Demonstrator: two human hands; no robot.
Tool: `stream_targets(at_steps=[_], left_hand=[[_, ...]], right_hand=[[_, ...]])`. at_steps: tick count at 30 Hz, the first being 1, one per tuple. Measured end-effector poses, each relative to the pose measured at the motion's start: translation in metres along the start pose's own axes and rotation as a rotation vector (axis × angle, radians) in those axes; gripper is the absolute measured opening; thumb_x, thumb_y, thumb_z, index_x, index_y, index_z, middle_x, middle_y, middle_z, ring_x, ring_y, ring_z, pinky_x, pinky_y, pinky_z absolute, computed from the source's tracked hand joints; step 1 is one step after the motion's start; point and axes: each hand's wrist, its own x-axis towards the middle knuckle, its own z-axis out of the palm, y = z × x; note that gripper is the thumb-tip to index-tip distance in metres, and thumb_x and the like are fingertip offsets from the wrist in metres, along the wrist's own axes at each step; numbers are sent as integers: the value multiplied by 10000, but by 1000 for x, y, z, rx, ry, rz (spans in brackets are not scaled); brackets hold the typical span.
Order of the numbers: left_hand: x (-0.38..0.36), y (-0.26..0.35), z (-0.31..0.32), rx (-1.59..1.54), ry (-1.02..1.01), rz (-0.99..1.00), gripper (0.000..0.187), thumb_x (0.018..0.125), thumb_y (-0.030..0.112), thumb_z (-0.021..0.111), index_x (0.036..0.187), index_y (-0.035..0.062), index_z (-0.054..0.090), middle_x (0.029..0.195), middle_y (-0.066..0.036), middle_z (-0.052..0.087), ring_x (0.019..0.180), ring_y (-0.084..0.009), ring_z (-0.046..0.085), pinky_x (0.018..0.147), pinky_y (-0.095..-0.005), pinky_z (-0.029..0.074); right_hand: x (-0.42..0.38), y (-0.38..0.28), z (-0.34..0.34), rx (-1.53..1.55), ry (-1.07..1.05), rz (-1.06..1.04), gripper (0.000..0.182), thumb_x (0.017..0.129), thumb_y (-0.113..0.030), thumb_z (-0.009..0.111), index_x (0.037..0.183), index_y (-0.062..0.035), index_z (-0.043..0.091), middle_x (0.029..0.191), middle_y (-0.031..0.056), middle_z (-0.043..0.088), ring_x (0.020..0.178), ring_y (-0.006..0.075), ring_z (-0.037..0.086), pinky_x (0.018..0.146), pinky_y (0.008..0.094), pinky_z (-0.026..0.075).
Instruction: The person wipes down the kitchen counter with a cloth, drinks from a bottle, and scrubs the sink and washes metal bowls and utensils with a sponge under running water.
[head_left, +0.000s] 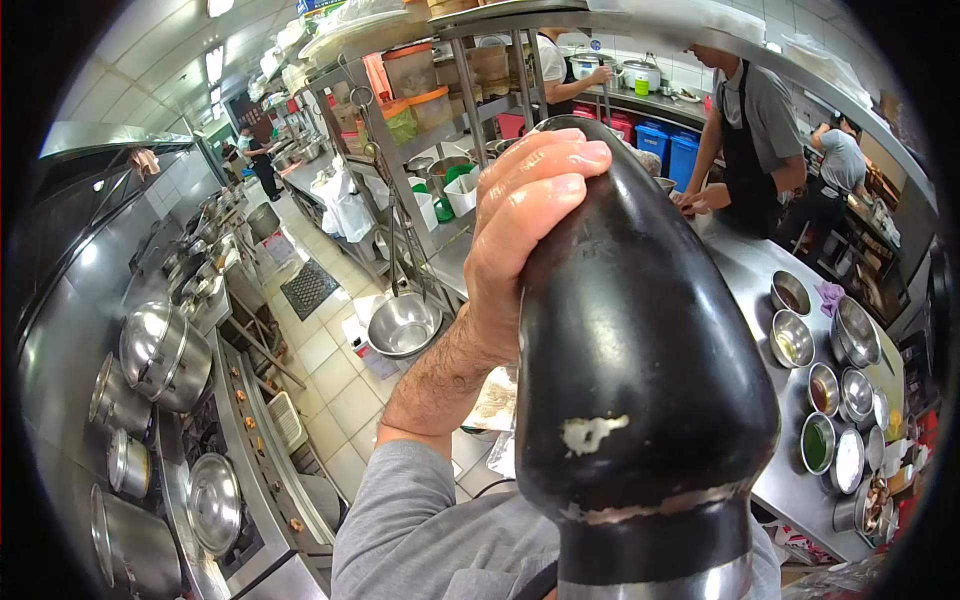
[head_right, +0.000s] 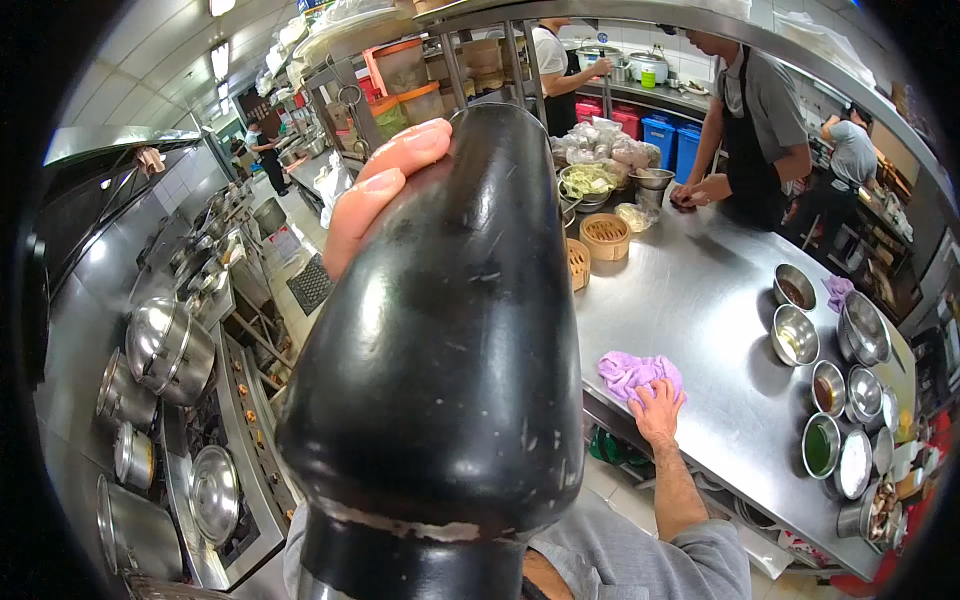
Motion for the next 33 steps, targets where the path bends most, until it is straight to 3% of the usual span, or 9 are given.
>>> stream_targets(at_steps=[11,14,33], left_hand=[[4,-4,-1,0,6,6,516,694,148,698,1111,59,406,1084,-175,546,1000,-313,523,909,-421,380],[3,-1,0,-49,67,-100,511,697,145,695,1109,62,406,1085,-172,548,1001,-314,523,910,-419,380],[-17,-5,-16,0,21,-240,505,711,140,687,1118,55,401,1105,-178,540,1022,-314,508,911,-412,381]], right_hand=[[1,2,4,-7,57,-33,260,715,-293,625,935,-155,608,1069,81,453,1158,275,326,977,533,169],[2,2,5,-20,54,-21,256,713,-292,627,930,-157,608,1067,80,455,1153,274,329,972,532,175],[6,-2,3,-38,11,18,264,722,-285,621,956,-165,596,1075,77,441,1166,266,317,985,539,170]])
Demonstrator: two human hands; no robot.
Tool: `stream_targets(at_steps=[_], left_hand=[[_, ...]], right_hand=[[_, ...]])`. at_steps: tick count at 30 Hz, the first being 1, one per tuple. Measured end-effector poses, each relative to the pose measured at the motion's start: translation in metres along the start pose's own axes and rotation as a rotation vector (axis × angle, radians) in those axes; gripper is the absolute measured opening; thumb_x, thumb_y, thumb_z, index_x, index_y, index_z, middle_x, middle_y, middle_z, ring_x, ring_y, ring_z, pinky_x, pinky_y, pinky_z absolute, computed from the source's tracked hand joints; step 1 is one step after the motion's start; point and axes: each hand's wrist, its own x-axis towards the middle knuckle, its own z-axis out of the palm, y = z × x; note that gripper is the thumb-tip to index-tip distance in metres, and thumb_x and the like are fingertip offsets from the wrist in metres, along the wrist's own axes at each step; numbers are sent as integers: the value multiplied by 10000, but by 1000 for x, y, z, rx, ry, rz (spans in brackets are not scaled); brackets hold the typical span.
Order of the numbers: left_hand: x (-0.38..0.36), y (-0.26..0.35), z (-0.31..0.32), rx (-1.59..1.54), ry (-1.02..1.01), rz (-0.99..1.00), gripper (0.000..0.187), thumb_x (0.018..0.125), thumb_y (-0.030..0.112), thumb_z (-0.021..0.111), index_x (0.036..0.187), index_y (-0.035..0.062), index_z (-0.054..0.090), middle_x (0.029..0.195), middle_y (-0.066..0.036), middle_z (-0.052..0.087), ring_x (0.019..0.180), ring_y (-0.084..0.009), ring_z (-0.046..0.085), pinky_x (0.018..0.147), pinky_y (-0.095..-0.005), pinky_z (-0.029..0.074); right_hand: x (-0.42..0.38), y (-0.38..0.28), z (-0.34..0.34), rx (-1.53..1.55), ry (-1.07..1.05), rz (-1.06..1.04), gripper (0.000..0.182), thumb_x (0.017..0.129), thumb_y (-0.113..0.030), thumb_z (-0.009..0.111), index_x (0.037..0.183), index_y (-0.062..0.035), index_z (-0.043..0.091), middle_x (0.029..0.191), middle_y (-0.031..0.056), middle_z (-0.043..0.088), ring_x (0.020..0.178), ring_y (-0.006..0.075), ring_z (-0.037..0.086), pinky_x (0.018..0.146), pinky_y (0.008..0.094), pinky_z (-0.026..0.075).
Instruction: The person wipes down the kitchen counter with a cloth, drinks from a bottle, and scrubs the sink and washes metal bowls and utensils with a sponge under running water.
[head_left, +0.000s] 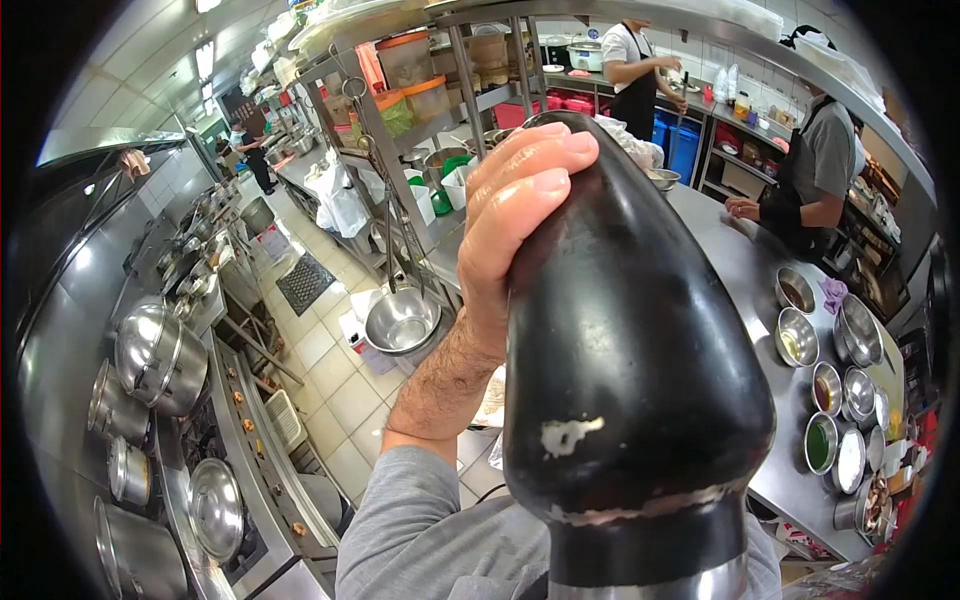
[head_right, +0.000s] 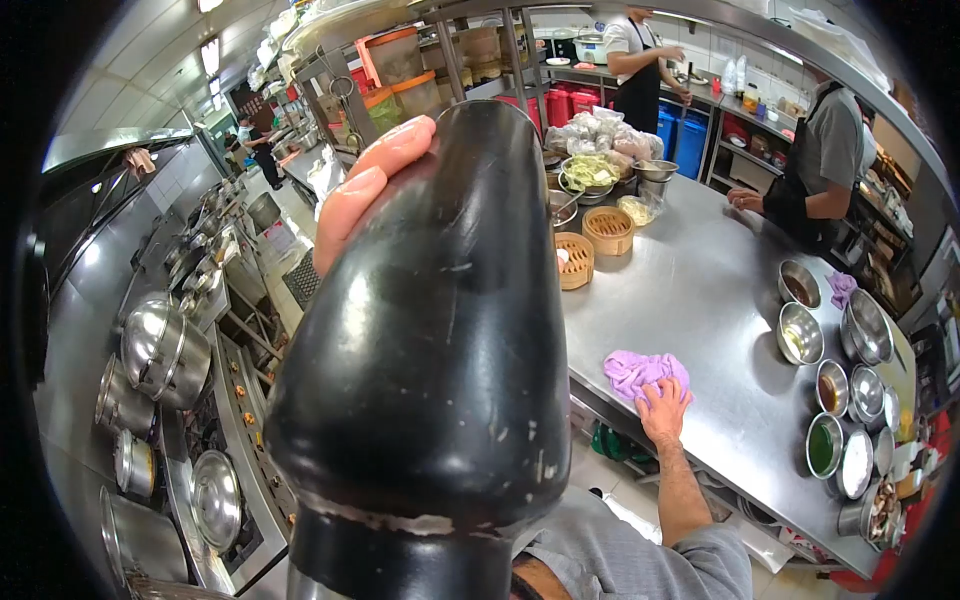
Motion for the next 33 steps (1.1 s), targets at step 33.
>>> stream_targets(at_steps=[33], left_hand=[[-519,92,-53,206,-172,-1795,678,459,53,780,1039,12,430,923,-101,556,849,-210,559,791,-352,452]], right_hand=[[19,5,-2,-164,-262,-141,603,703,-544,583,1222,-258,467,1360,164,236,1275,355,151,952,637,131]])
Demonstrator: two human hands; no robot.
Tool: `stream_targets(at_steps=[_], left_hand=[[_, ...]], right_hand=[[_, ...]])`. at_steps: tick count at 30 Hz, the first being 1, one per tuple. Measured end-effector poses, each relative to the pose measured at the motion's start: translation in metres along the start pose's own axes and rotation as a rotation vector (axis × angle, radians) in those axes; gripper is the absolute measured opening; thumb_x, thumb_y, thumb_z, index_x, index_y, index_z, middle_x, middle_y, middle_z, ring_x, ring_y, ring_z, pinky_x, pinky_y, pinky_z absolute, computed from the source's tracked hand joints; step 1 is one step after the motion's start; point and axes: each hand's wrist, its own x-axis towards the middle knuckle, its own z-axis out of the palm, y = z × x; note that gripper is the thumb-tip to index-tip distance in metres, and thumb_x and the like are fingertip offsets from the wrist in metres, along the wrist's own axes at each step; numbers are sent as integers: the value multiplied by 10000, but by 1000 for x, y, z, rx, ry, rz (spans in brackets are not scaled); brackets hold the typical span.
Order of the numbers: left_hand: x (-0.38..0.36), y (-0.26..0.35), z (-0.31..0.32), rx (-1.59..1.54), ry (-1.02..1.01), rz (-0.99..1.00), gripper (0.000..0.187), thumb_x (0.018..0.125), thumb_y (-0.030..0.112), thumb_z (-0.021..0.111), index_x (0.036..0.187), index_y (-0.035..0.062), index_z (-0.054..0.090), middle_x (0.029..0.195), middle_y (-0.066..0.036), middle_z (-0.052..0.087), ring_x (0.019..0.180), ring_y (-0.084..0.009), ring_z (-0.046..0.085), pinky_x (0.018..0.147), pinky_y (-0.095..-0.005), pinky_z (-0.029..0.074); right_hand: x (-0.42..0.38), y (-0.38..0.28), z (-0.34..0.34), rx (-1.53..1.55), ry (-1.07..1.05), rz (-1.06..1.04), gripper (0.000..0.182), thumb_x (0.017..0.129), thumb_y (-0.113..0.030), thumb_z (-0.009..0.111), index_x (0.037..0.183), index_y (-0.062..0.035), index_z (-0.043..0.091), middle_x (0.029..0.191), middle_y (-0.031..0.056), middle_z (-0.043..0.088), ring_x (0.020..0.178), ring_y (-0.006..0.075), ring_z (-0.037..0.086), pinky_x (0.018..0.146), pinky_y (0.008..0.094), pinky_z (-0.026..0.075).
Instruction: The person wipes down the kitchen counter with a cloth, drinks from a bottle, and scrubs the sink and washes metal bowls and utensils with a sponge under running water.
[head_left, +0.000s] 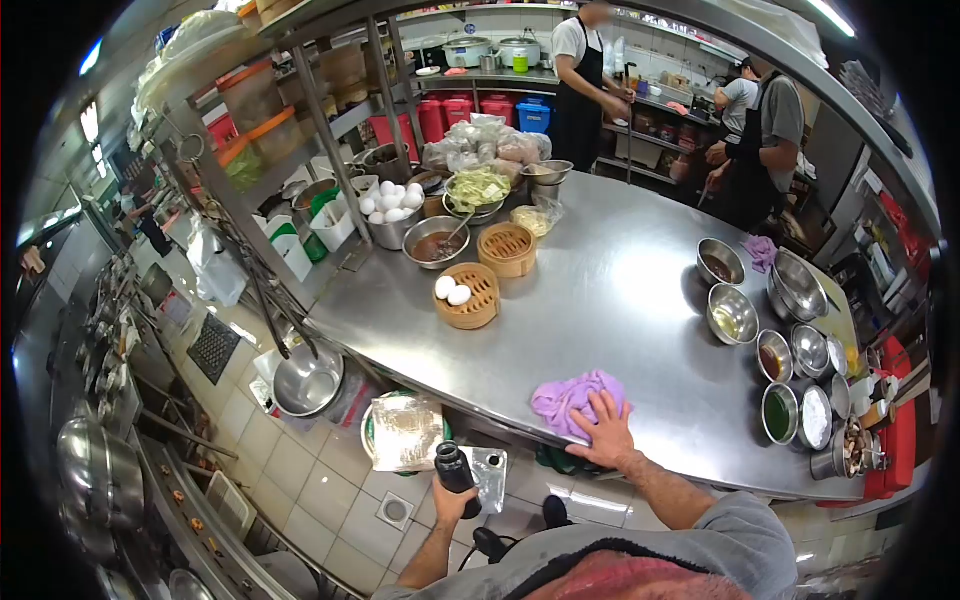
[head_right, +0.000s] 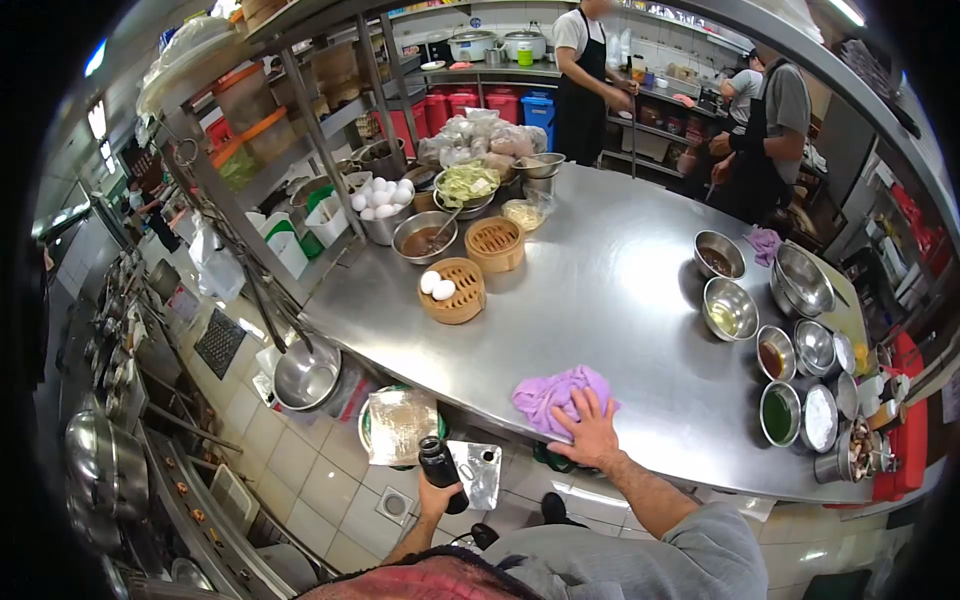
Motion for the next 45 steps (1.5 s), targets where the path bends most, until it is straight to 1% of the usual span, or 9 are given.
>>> stream_targets(at_steps=[7,12,15,16,25,34,36,38,45], left_hand=[[28,-34,102,79,-27,-256,693,466,83,762,1056,-4,410,933,-163,573,856,-276,577,760,-354,465],[78,-49,167,20,32,-87,791,496,135,766,1178,8,387,1050,-170,555,983,-293,543,862,-352,422],[94,-31,189,49,41,-138,529,604,228,733,1032,-3,523,1011,-189,588,956,-318,564,812,-391,446],[107,-118,221,164,105,132,545,623,265,711,1054,-5,515,1031,-198,580,958,-335,556,813,-407,442],[121,-101,258,132,62,-102,470,675,214,632,1082,10,513,1055,-195,566,986,-344,539,816,-383,453],[138,-148,279,502,-248,63,465,702,192,598,1119,12,496,1089,-205,548,1001,-336,534,817,-369,457],[143,-174,277,645,-325,167,464,708,187,591,1127,13,492,1097,-207,544,1004,-334,533,818,-366,458],[97,-58,199,261,-121,-107,648,667,192,661,1227,1,397,1145,-225,511,1057,-333,504,878,-371,426],[1,-80,16,522,-331,-438,780,623,314,740,1246,-7,398,1181,-213,501,1092,-328,489,926,-370,394]], right_hand=[[13,6,9,-67,-166,-85,684,643,-530,641,1243,-271,438,1381,162,203,1279,377,135,927,665,144],[23,13,15,-24,-110,-173,652,623,-495,679,1188,-235,486,1349,184,247,1245,402,183,899,673,143],[26,16,19,-2,-113,-223,630,628,-484,683,1171,-222,501,1343,190,259,1245,409,190,903,677,127],[24,16,21,11,-92,-202,620,630,-480,684,1163,-216,508,1341,191,263,1246,412,192,905,681,117],[29,16,23,9,-154,-237,600,630,-454,685,1136,-168,534,1371,193,216,1276,407,134,920,681,84],[33,12,22,-26,-156,-236,655,626,-470,676,1178,-165,498,1386,176,209,1287,388,131,944,657,98],[34,9,22,-34,-144,-248,668,635,-489,664,1194,-167,490,1391,173,202,1290,385,126,945,655,103],[36,8,20,-87,-140,-240,648,708,-519,592,1242,-177,459,1409,159,184,1299,376,115,951,645,114],[69,18,41,-166,6,-227,485,857,-433,425,1280,-194,426,1410,120,216,1306,335,140,970,614,133]])
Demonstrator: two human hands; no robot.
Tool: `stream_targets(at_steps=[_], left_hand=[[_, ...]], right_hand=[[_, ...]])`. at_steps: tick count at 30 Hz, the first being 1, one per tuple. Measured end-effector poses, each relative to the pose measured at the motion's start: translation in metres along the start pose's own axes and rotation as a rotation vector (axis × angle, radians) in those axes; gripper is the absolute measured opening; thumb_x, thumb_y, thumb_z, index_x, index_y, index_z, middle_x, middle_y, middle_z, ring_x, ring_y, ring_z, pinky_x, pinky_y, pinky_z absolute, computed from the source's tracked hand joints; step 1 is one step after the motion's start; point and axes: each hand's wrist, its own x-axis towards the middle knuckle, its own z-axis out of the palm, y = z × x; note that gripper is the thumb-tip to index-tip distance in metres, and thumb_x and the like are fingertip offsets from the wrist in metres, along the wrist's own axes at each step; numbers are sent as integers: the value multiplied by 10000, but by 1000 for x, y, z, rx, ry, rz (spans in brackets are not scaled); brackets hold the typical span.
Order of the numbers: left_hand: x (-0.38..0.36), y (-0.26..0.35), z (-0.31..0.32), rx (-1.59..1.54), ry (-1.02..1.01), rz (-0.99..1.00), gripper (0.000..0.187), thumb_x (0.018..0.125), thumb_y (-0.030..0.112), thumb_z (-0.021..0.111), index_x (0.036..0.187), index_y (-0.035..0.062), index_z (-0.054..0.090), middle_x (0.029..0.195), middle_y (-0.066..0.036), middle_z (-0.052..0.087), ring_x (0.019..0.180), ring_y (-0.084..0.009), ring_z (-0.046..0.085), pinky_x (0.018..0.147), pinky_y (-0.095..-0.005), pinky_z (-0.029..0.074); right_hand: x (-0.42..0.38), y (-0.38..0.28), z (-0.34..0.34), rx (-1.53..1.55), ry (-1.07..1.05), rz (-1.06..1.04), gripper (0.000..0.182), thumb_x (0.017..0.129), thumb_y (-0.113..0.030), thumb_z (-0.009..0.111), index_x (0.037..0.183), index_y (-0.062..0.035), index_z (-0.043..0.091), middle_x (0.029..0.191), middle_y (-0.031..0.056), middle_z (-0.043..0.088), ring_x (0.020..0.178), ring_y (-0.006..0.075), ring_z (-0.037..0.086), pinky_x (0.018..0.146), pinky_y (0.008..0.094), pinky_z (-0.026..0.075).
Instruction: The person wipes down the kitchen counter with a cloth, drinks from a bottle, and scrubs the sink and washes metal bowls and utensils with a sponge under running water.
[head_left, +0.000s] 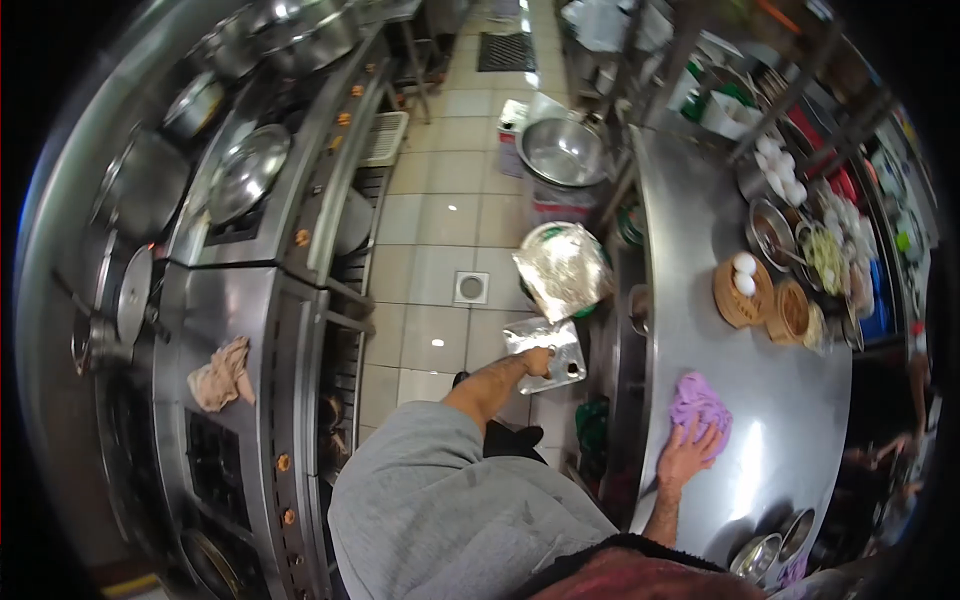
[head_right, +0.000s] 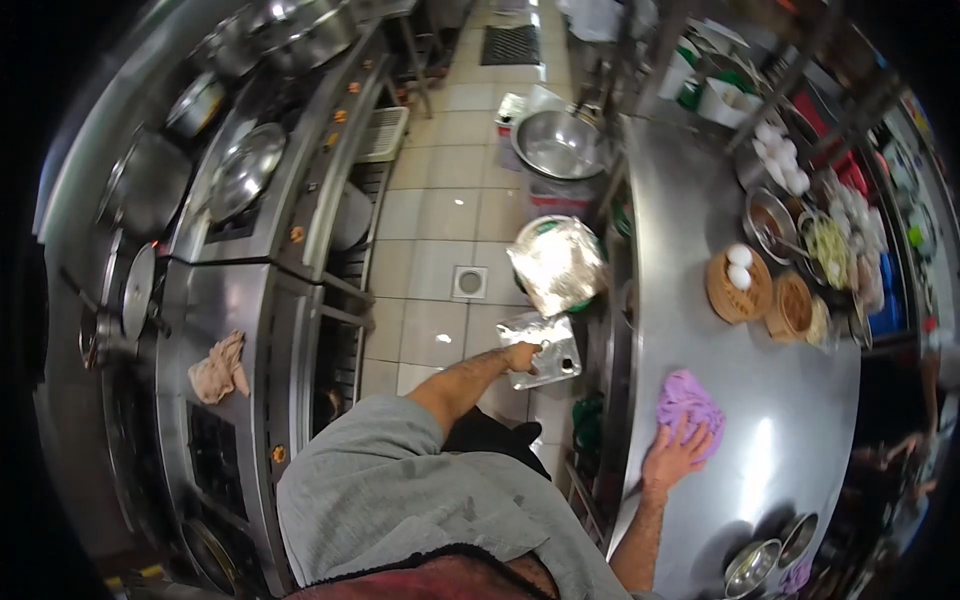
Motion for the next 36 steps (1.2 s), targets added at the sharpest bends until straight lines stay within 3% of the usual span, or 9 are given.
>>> stream_targets(at_steps=[8,10,12,14,18,20,24,29,36], left_hand=[[-187,-181,-141,-168,497,-251,643,664,305,704,1171,-15,470,1164,-204,513,1072,-317,503,912,-365,403],[-238,-211,-160,-186,623,-278,603,681,283,696,1160,-9,477,1155,-199,519,1063,-317,508,900,-367,409],[-287,-234,-167,-207,741,-314,562,697,261,688,1149,-3,485,1146,-194,525,1053,-316,514,888,-369,415],[-332,-249,-170,-319,1006,-307,466,732,204,666,1122,9,503,1101,-174,548,998,-312,539,846,-373,432],[-418,-242,-168,-344,1399,-338,364,738,143,651,1059,17,532,998,-138,553,894,-303,552,793,-366,442],[-449,-256,-161,-97,1651,-381,320,716,119,650,1009,33,553,978,-128,545,907,-293,527,793,-372,432],[-520,-269,-139,-30,1915,-843,383,692,178,675,1032,55,549,1060,-136,503,1028,-312,446,877,-396,352],[-575,-273,-103,-52,1854,-1512,617,716,360,656,1208,74,419,1268,-156,335,1182,-319,290,944,-487,238],[-562,-312,-93,-112,1708,-1617,569,742,439,614,1170,89,479,1307,-165,307,1224,-309,233,979,-508,180]], right_hand=[[10,10,21,-80,30,221,497,854,-466,420,1283,-216,434,1391,100,281,1298,300,193,948,632,130],[21,-15,-1,-52,-45,364,486,827,-432,470,1258,-207,467,1366,104,327,1278,292,244,933,639,149],[38,-39,6,23,350,339,453,787,-347,514,1210,-186,511,1301,135,399,1183,303,383,890,625,241],[45,-140,-56,135,278,424,439,772,-305,538,1174,-128,529,1263,148,428,1144,311,413,913,547,292],[86,-270,-21,616,269,-200,393,743,-118,570,1125,-38,525,1170,162,477,1102,311,439,918,378,357],[91,-342,-18,804,125,-435,371,736,-64,561,1103,-26,529,1111,162,498,1076,311,453,916,384,359],[85,-461,2,911,-153,-785,355,720,-50,582,1067,3,529,1054,161,513,1013,302,477,895,370,374],[45,-573,8,967,-490,-1017,332,704,-18,614,1032,-19,563,966,134,559,864,245,565,780,317,448],[45,-649,53,596,-947,-1292,345,736,-163,637,1058,-51,581,939,171,598,816,268,603,753,341,481]])
